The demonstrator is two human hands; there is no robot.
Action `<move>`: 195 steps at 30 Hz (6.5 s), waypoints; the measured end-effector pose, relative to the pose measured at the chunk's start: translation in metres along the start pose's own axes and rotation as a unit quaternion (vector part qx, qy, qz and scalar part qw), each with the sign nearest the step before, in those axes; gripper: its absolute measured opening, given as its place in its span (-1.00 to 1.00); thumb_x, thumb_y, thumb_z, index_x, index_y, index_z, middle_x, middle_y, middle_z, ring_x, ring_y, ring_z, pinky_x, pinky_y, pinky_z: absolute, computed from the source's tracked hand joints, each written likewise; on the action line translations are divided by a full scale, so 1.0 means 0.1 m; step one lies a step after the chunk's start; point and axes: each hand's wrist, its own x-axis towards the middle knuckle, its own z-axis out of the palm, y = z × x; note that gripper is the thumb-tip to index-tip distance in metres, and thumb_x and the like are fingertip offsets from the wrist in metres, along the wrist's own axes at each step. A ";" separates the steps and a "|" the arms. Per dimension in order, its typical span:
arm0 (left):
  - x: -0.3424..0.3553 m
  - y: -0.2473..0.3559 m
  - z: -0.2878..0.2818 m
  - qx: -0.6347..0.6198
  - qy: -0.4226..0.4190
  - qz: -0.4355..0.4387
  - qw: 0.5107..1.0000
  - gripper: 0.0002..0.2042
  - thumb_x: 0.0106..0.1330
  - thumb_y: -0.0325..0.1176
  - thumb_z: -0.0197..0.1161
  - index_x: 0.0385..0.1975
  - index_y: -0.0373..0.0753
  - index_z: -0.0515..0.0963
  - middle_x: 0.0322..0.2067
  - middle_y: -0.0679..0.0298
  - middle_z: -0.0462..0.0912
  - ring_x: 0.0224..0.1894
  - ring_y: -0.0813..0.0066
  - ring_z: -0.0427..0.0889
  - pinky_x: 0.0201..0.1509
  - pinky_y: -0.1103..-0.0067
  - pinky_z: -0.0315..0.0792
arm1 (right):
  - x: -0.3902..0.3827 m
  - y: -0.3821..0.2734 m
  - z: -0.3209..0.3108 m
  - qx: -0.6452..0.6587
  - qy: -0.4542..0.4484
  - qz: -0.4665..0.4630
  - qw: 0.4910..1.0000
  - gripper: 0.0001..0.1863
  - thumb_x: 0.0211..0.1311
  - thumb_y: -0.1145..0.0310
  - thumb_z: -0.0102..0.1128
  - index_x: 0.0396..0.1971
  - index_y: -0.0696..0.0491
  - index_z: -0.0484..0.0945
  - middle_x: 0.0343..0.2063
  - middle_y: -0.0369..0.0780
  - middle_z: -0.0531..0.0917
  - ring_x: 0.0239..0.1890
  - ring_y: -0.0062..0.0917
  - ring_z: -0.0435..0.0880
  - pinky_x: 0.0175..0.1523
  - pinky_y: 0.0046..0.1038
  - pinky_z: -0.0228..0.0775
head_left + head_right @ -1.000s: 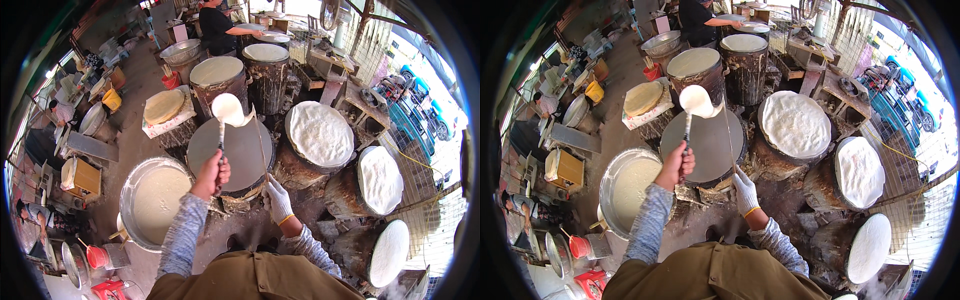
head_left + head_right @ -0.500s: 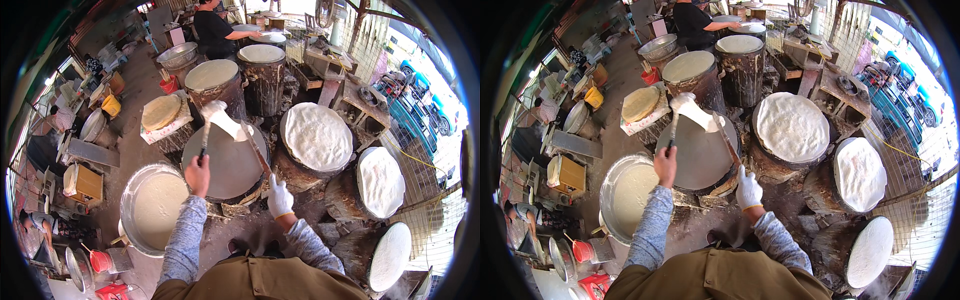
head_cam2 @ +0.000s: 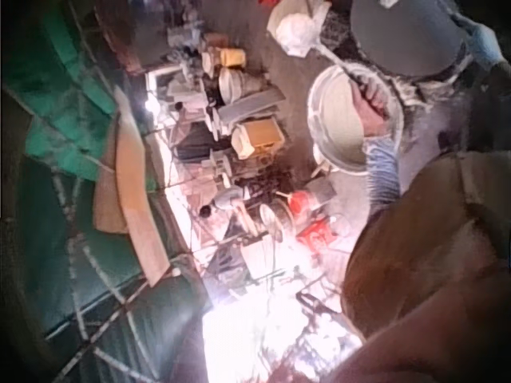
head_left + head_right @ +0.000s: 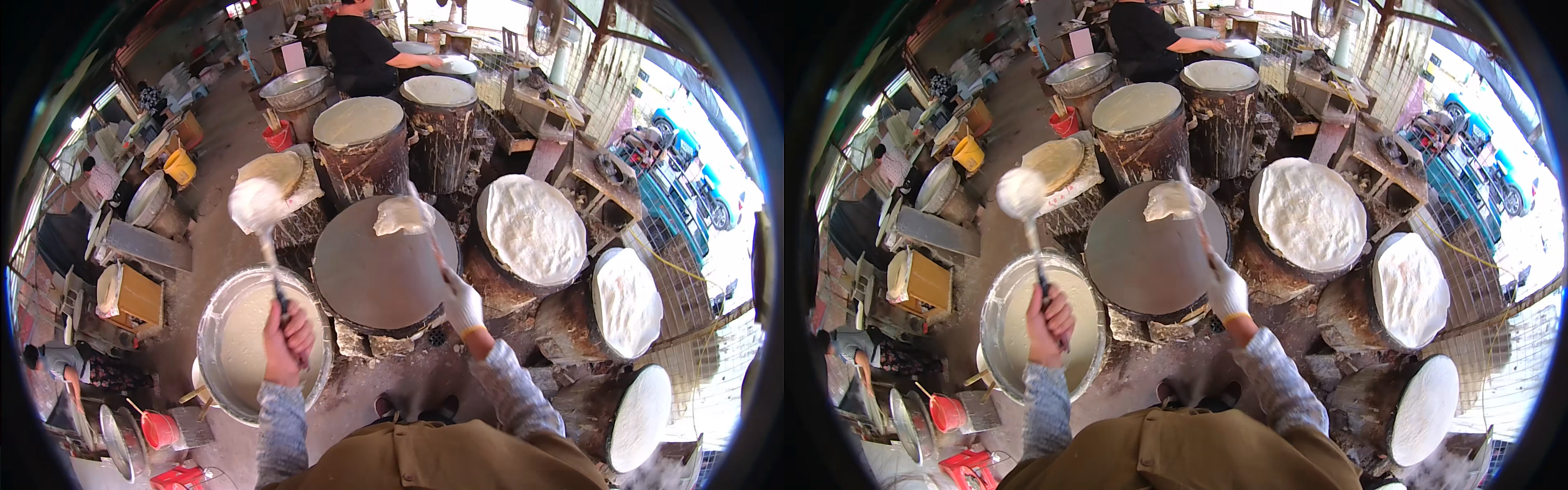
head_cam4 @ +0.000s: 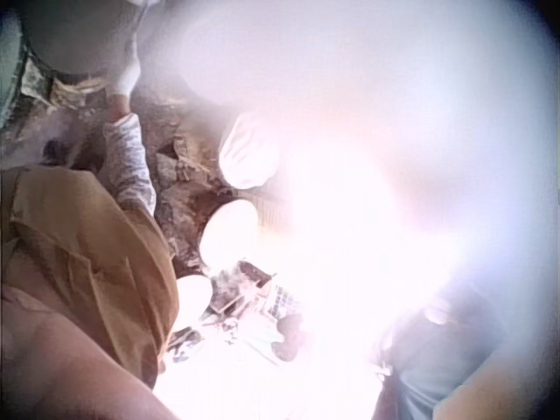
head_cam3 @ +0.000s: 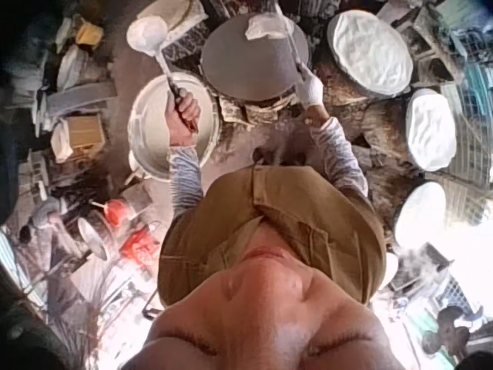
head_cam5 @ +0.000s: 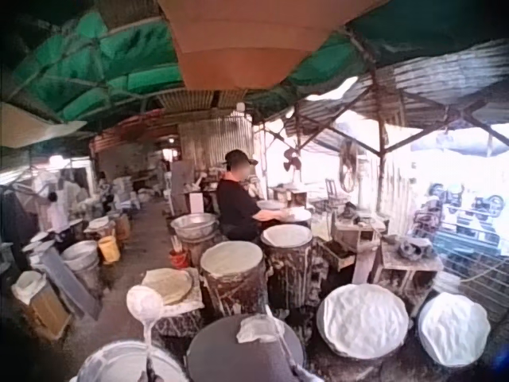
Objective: The person ladles batter onto multiple hot griddles, spreads it into thin crepes, flips them with a spatula, and stacks the finished crepes. The person repeats this process across several griddles in a continuous workflow.
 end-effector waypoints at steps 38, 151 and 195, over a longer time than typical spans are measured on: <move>-0.93 -0.13 -0.68 -0.214 0.066 -0.076 0.972 -0.64 0.50 -0.01 -0.02 -0.40 -0.19 0.37 -0.68 0.48 0.22 -0.71 0.67 0.19 -0.67 0.70 0.17 | 0.71 0.35 -0.21 -0.016 -0.072 -0.028 0.997 -0.63 0.26 0.29 0.23 0.04 0.06 0.63 -0.08 -0.17 0.73 -0.08 -0.54 0.70 0.05 -0.53 0.48; -1.84 -0.61 -0.68 -0.217 0.078 -0.133 0.964 -0.66 0.51 -0.05 -0.02 -0.39 -0.20 0.34 -0.68 0.46 0.25 -0.71 0.68 0.21 -0.68 0.71 0.18 | -1.66 0.76 0.59 -0.154 -0.188 -0.026 0.970 -0.68 0.32 0.19 0.01 -0.28 0.12 0.64 -0.47 0.01 0.67 -0.36 -0.06 0.69 -0.13 -0.13 0.54; -1.22 -1.22 -0.21 -0.187 0.091 -0.174 0.963 -0.61 0.48 0.06 -0.02 -0.43 -0.15 0.33 -0.71 0.49 0.22 -0.74 0.69 0.17 -0.71 0.72 0.13 | -0.10 0.20 -0.08 0.035 -0.155 0.051 0.986 -0.60 0.32 0.32 0.12 0.16 -0.04 0.56 -0.28 -0.20 0.75 -0.41 -0.72 0.56 -0.29 -0.62 0.43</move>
